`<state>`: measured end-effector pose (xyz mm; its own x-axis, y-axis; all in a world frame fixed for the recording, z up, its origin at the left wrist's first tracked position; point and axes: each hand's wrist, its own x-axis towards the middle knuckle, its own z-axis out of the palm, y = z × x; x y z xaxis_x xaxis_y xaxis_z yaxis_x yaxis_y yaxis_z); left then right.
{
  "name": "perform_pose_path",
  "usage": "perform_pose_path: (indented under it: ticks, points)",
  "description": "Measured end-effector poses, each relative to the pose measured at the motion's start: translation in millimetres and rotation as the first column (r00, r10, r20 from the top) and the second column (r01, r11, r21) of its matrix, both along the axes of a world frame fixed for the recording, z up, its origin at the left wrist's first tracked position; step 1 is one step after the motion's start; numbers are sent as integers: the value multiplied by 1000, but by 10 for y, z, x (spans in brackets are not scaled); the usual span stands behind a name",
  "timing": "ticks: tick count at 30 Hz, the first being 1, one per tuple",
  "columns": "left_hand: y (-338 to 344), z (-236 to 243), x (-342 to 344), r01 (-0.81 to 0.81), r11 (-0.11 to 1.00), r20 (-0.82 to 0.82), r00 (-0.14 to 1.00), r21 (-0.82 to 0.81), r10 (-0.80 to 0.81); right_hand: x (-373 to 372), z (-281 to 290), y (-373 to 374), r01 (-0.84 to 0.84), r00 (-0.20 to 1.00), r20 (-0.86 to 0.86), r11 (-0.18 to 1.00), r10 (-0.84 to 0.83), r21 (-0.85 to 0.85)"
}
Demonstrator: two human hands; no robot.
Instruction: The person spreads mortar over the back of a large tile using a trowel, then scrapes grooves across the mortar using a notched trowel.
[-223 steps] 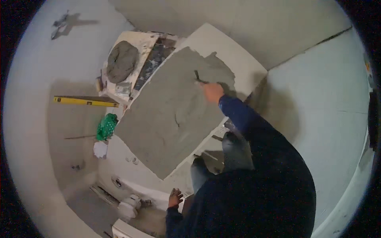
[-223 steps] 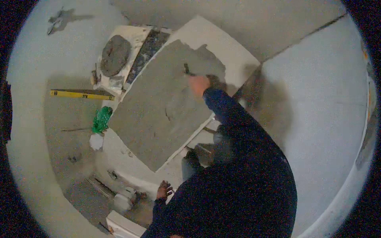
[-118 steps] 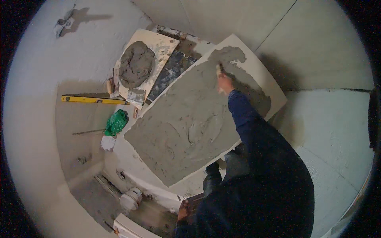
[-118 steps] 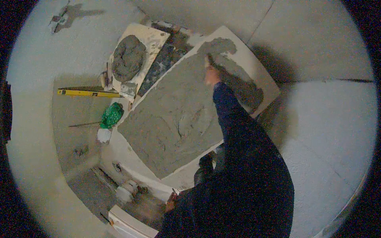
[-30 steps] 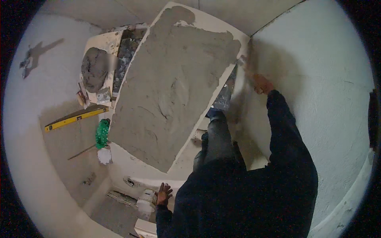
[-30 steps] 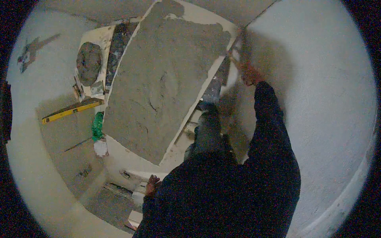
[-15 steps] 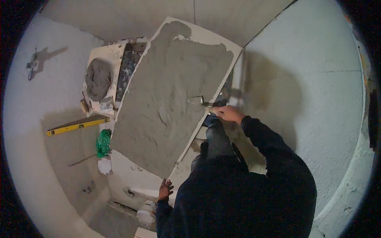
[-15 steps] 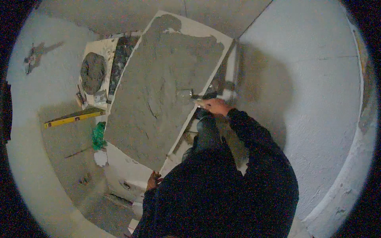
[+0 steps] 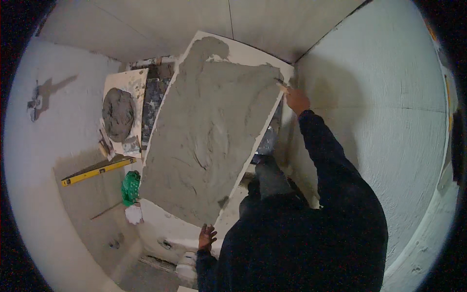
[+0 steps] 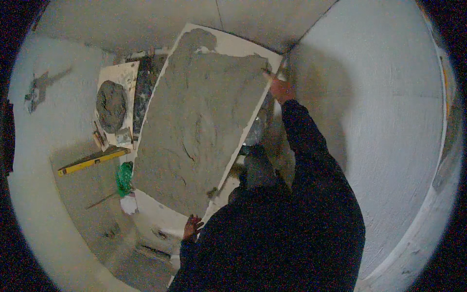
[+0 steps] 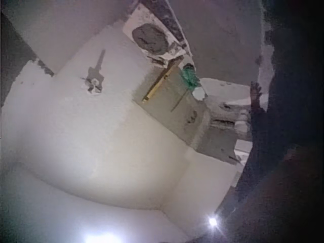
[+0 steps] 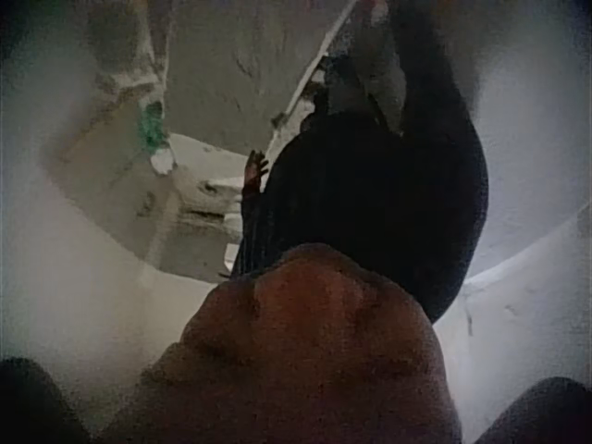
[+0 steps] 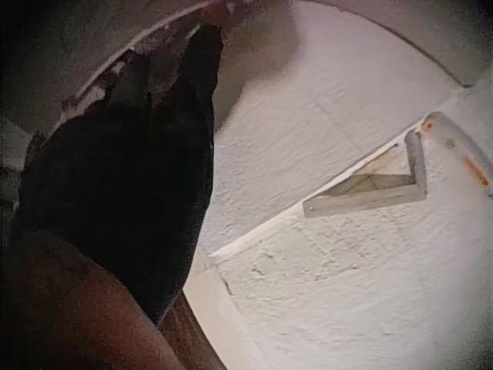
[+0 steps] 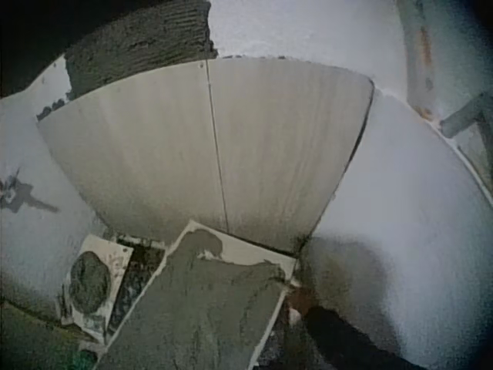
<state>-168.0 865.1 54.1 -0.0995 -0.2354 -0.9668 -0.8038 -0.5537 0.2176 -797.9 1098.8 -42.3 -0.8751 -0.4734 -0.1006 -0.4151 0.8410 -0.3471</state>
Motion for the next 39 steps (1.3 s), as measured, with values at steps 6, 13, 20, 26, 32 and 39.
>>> perform_pose_path:
  ticks: [6, 13, 20, 26, 32, 39]
  points:
    - [-39, -171, -171, -21, 999, -105, 994, 39, 25, -65, -477, 404, 307, 924, 234, 952, -301, 12]
    - [51, -366, 299, 156, 988, -126, 980, 19, -153, 288, -665, -553, 670, 535, 825, 686, -182, -283]
    - [200, -39, 23, -237, 971, 17, 971, 34, 237, 15, -1667, -1973, 929, 253, 954, 234, 160, -286]
    - [398, -289, 366, 82, 996, -125, 988, -45, -87, -3, -1605, -2441, 559, 592, 795, 645, 130, -522]
    - [683, -421, 526, 105, 970, -339, 924, -217, -176, -213, -843, -1956, -339, 888, 208, 889, 411, -309]
    - [583, -464, 229, 114, 990, -250, 959, -87, -132, -1339, -244, -2127, -332, 942, 126, 920, 311, 210]
